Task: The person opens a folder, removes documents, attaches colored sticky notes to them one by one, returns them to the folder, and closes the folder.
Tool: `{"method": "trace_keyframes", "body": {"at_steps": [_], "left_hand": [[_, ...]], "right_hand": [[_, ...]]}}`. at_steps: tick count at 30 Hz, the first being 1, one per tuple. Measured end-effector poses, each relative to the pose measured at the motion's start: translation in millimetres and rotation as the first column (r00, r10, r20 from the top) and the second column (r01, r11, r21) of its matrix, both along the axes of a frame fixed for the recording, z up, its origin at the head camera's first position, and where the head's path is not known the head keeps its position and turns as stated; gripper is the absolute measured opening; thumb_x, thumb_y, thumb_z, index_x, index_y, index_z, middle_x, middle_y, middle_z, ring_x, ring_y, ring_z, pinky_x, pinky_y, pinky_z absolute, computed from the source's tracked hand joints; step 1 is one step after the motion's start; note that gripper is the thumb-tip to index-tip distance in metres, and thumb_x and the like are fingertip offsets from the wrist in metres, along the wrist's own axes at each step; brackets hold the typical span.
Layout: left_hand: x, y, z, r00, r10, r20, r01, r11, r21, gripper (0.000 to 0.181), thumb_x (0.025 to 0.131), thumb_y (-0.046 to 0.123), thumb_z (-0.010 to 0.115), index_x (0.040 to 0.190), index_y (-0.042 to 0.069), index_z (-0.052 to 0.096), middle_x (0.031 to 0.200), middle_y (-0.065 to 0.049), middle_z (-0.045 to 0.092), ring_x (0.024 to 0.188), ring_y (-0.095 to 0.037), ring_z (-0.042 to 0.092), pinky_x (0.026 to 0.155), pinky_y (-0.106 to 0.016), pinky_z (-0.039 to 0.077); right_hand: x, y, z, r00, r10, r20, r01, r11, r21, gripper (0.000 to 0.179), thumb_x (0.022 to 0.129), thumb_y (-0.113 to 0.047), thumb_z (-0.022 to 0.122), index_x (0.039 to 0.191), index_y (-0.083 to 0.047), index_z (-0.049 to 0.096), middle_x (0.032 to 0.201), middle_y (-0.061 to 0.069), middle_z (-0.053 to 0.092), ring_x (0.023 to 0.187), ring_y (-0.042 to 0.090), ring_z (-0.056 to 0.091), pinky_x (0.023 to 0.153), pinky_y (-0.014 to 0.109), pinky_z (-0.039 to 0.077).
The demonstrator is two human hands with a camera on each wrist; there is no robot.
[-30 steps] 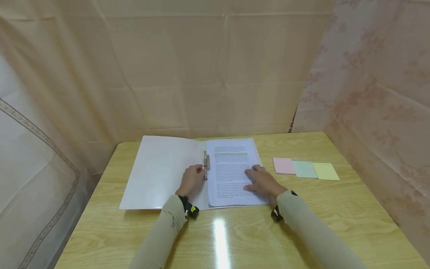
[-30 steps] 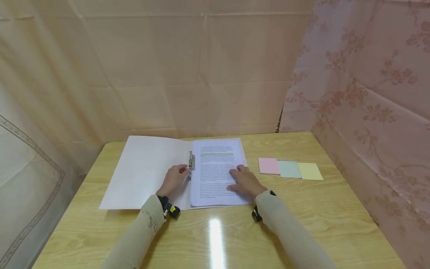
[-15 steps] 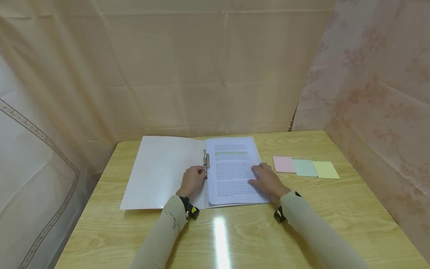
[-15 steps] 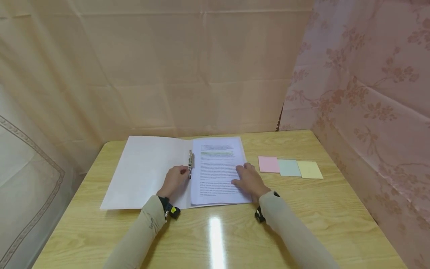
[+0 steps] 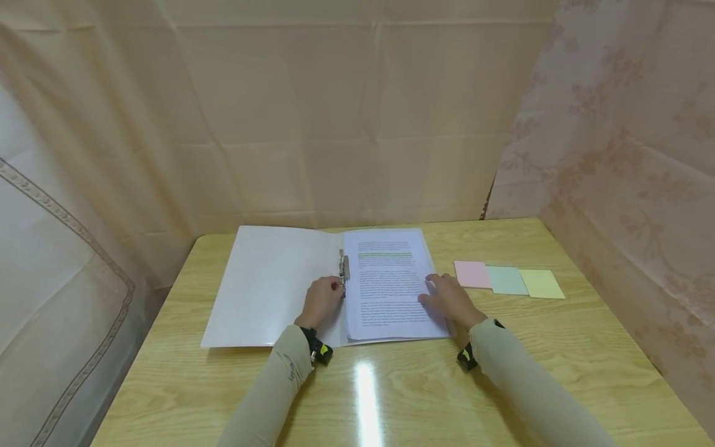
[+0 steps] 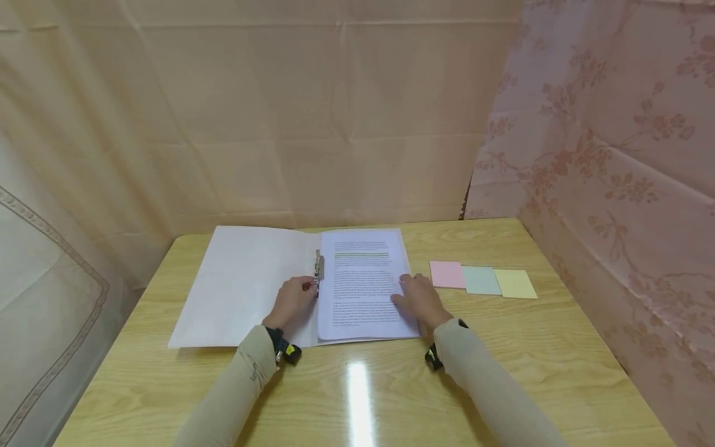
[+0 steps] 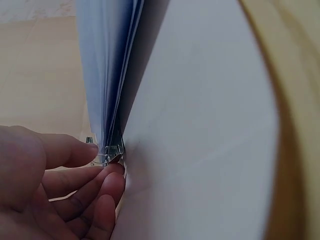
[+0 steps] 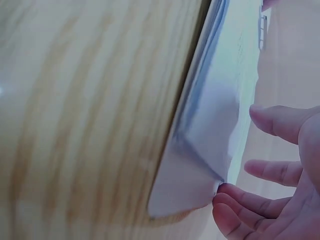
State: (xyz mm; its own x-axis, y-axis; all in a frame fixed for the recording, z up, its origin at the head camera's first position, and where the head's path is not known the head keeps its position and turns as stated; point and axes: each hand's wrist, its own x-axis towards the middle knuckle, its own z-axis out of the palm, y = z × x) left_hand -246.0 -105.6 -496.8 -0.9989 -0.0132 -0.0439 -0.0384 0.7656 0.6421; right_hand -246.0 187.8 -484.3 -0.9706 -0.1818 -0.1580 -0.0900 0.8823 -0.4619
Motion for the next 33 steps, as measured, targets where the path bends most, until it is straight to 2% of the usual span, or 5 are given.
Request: {"method": "trace_keyframes", "body": {"at_steps": [6,9,22,27,33], "left_hand": [[-0.9,2.7,-0.1,1.0,0.009,0.023,-0.009,1.0,-0.003,0.019,0.094,0.013,0.057,0.104,0.006,0.072,0.09,-0.007,0.069,0.077,-0.018,0.056,0.066,-0.027,0.042],[-0.9,3.7,0.9,0.999,0.013,0.039,-0.013,1.0,-0.005,0.019,0.095,0.013,0.057,0.106,0.006,0.071,0.09,-0.007,0.068,0.076,-0.018,0.056,0.065,-0.027,0.042],[1.5,2.4,0.0,1.0,0.015,0.014,-0.015,1.0,-0.021,0.026,0.093,0.01,0.057,0.116,0.003,0.068,0.099,-0.011,0.07,0.077,-0.019,0.057,0.063,-0.026,0.041],[2.3,2.4,0.4,1.0,0.021,0.011,-0.021,1.0,-0.008,0.028,0.094,0.012,0.056,0.118,0.003,0.067,0.1,-0.011,0.071,0.077,-0.019,0.057,0.062,-0.026,0.041],[2.7,1.8,0.9,1.0,0.02,0.016,-0.02,1.0,0.005,0.027,0.095,0.012,0.056,0.118,0.004,0.068,0.101,-0.011,0.07,0.08,-0.019,0.057,0.064,-0.026,0.042]], "right_hand": [[-2.7,-3.8,2.4,0.998,-0.051,0.027,0.054,0.994,-0.1,0.062,0.094,-0.027,0.063,0.144,0.001,0.04,0.138,0.027,0.049,0.125,0.041,0.048,0.106,0.055,0.039],[-5.2,-2.9,3.1,0.991,-0.109,0.083,0.123,0.975,-0.185,0.062,0.094,-0.025,0.062,0.145,0.001,0.037,0.133,0.027,0.052,0.118,0.038,0.053,0.099,0.051,0.044],[-18.2,4.3,-6.4,0.916,-0.254,0.31,0.372,0.825,-0.425,0.053,0.093,-0.016,0.059,0.14,0.006,0.045,0.128,0.023,0.058,0.099,0.024,0.059,0.077,0.028,0.049],[-18.2,2.7,-7.0,0.919,-0.234,0.317,0.356,0.838,-0.413,0.046,0.094,-0.017,0.058,0.134,0.005,0.052,0.115,0.018,0.064,0.089,0.019,0.059,0.07,0.024,0.045],[-18.8,4.0,-8.4,0.92,-0.246,0.305,0.358,0.843,-0.401,0.05,0.096,-0.015,0.056,0.14,0.007,0.045,0.128,0.023,0.058,0.1,0.024,0.057,0.08,0.029,0.046]]}}
